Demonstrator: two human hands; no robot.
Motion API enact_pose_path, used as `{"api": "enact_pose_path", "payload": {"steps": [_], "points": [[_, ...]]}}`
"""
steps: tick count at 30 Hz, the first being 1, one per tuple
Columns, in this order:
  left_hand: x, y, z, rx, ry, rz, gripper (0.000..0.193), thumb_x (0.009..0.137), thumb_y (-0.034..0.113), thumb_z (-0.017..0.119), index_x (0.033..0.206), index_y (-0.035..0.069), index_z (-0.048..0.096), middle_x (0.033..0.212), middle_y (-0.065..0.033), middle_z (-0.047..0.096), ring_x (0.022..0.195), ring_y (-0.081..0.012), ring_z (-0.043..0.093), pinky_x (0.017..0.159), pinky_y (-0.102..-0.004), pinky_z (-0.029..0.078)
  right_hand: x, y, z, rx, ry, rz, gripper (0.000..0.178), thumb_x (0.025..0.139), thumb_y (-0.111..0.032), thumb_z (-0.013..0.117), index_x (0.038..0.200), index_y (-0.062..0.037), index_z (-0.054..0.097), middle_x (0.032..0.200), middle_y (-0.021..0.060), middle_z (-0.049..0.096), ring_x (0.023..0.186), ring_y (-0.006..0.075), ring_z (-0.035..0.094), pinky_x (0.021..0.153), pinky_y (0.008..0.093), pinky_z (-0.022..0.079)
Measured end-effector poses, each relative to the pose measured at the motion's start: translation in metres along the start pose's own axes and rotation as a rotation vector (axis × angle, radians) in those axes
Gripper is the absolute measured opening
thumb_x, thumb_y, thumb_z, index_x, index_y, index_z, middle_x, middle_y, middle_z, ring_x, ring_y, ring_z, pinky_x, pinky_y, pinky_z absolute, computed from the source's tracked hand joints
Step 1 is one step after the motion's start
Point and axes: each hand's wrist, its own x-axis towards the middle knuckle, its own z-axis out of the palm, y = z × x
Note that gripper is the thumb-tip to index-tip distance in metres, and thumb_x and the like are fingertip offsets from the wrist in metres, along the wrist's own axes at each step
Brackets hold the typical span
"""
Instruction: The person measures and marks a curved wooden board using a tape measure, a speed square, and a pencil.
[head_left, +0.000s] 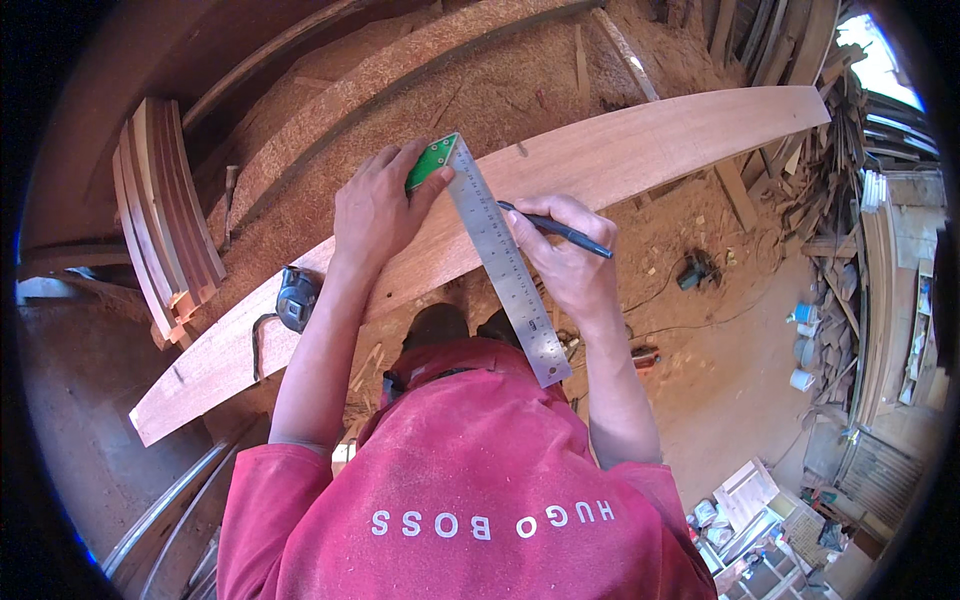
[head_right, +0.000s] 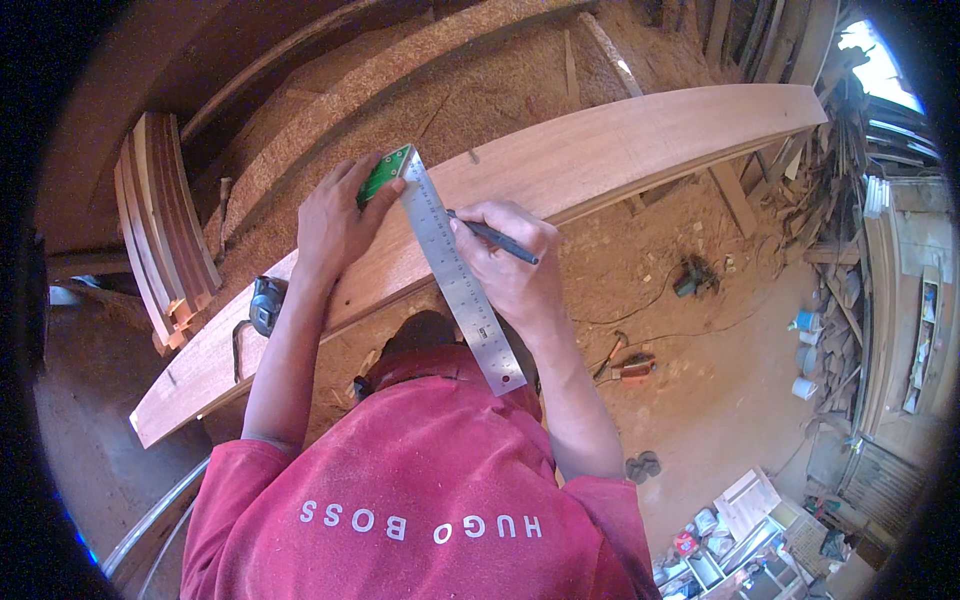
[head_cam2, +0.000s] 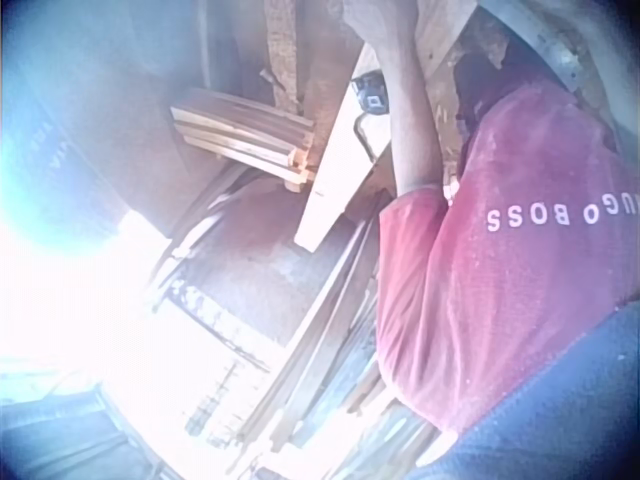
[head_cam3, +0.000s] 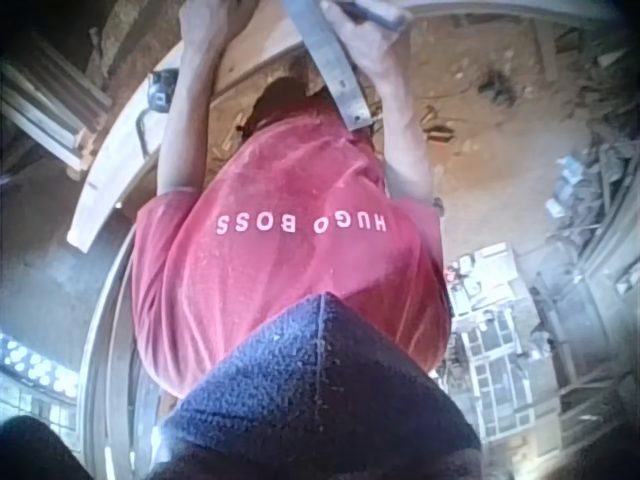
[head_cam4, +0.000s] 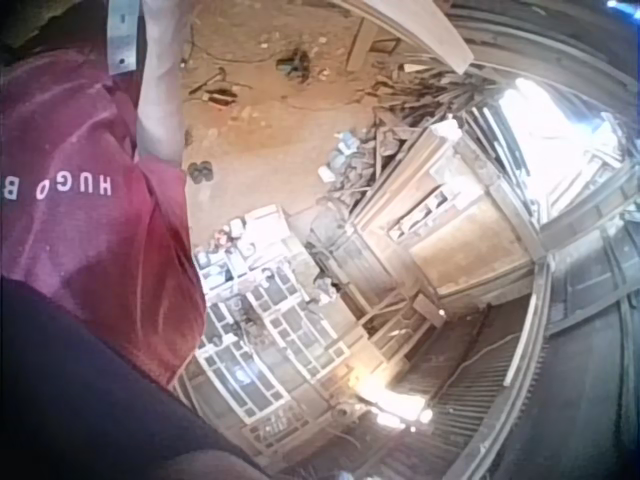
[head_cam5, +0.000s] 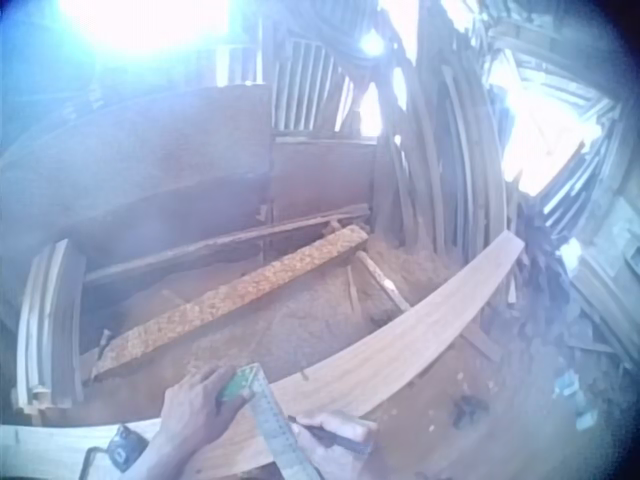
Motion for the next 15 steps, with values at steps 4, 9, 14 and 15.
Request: {"api": "enact_pose_path", "payload": {"steps": [4, 9, 14, 15], "points": [[-0.001, -0.002, -0.001, -0.003, -0.009, -0.016, 0.054, 0.097, 0.054, 0.063, 0.128, 0.010, 0.068, 0.108, -0.0153, 0.071, 0.103, -0.0351, 0.070, 0.084, -0.0473, 0.056, -0.010, -0.011, -0.016, -0.135, -0.076, -0.087, 0.008, 0.084, 0.000, 0.075, 0.082, 0.0023, 0.067, 0.077, 0.0143, 0.069, 0.068, 0.0271, 0.071, 0.061, 0.0372, 0.055], [-0.001, 0.000, -0.001, 0.006, -0.004, -0.010, 0.054, 0.097, 0.054, 0.064, 0.129, 0.010, 0.068, 0.107, -0.0149, 0.071, 0.103, -0.0350, 0.070, 0.083, -0.0475, 0.056, 0.005, -0.025, -0.028, -0.294, -0.265, -0.172, 0.014, 0.083, -0.006, 0.075, 0.079, 0.0030, 0.066, 0.073, 0.0173, 0.067, 0.067, 0.0343, 0.070, 0.062, 0.0424, 0.055], [0.000, 0.001, -0.001, 0.013, 0.015, 0.005, 0.054, 0.097, 0.054, 0.063, 0.129, 0.010, 0.068, 0.107, -0.0150, 0.071, 0.103, -0.0351, 0.070, 0.083, -0.0477, 0.056, 0.053, -0.022, -0.006, -0.189, -0.330, 0.101, 0.027, 0.090, -0.022, 0.069, 0.086, 0.0047, 0.068, 0.082, 0.0281, 0.069, 0.082, 0.0457, 0.071, 0.071, 0.0494, 0.054], [0.001, 0.002, -0.002, 0.009, 0.005, -0.001, 0.054, 0.097, 0.054, 0.063, 0.129, 0.010, 0.068, 0.107, -0.0150, 0.071, 0.103, -0.0350, 0.070, 0.083, -0.0476, 0.056, 0.055, -0.019, -0.004, -0.157, -0.307, 0.037, 0.026, 0.090, -0.022, 0.069, 0.087, 0.0046, 0.068, 0.082, 0.0276, 0.069, 0.082, 0.0443, 0.071, 0.070, 0.0487, 0.054]]}}
